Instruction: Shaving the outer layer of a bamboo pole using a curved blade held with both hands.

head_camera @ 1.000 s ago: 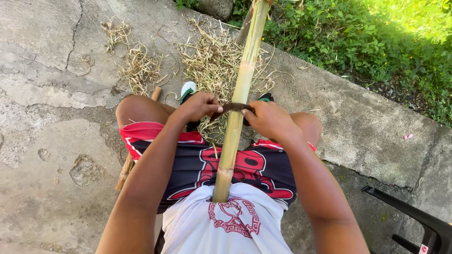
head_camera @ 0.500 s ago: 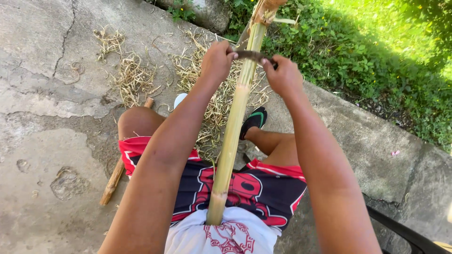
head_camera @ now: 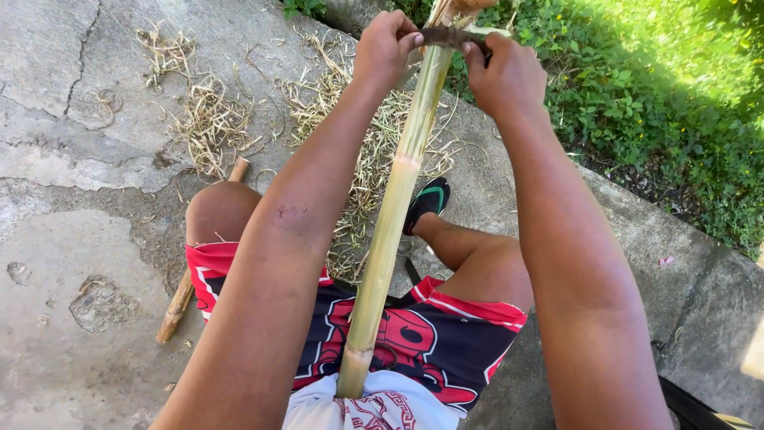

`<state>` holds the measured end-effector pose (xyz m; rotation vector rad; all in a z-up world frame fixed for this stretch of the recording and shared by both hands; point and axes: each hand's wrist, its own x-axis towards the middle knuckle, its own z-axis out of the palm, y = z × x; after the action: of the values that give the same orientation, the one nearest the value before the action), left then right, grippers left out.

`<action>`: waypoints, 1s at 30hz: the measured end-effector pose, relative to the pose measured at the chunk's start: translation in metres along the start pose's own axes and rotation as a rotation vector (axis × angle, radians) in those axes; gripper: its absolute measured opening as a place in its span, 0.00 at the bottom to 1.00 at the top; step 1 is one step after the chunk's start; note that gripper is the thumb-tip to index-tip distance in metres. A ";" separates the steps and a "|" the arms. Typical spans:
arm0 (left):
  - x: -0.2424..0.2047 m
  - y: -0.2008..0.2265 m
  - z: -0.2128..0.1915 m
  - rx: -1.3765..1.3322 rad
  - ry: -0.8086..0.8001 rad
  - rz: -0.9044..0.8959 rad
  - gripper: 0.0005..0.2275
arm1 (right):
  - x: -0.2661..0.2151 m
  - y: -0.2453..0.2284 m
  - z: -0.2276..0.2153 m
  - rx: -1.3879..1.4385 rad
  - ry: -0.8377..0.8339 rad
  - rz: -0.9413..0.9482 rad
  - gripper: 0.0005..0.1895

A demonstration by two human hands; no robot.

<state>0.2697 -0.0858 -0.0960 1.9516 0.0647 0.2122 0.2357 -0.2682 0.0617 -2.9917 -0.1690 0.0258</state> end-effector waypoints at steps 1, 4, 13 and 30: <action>-0.003 0.002 -0.004 -0.007 0.005 0.038 0.08 | -0.005 -0.002 0.001 0.006 -0.024 0.002 0.21; -0.020 0.015 -0.023 -0.008 -0.058 0.012 0.09 | -0.024 -0.009 -0.001 0.016 -0.072 0.009 0.21; -0.101 0.040 -0.081 0.095 -0.247 -0.062 0.11 | -0.113 -0.041 -0.013 0.137 -0.216 0.088 0.21; -0.173 0.095 -0.131 0.416 -0.632 -0.219 0.08 | -0.187 -0.021 0.002 0.425 -0.460 0.184 0.23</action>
<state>0.0712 -0.0279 0.0191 2.3175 -0.1014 -0.6085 0.0471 -0.2686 0.0645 -2.5189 0.0595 0.6796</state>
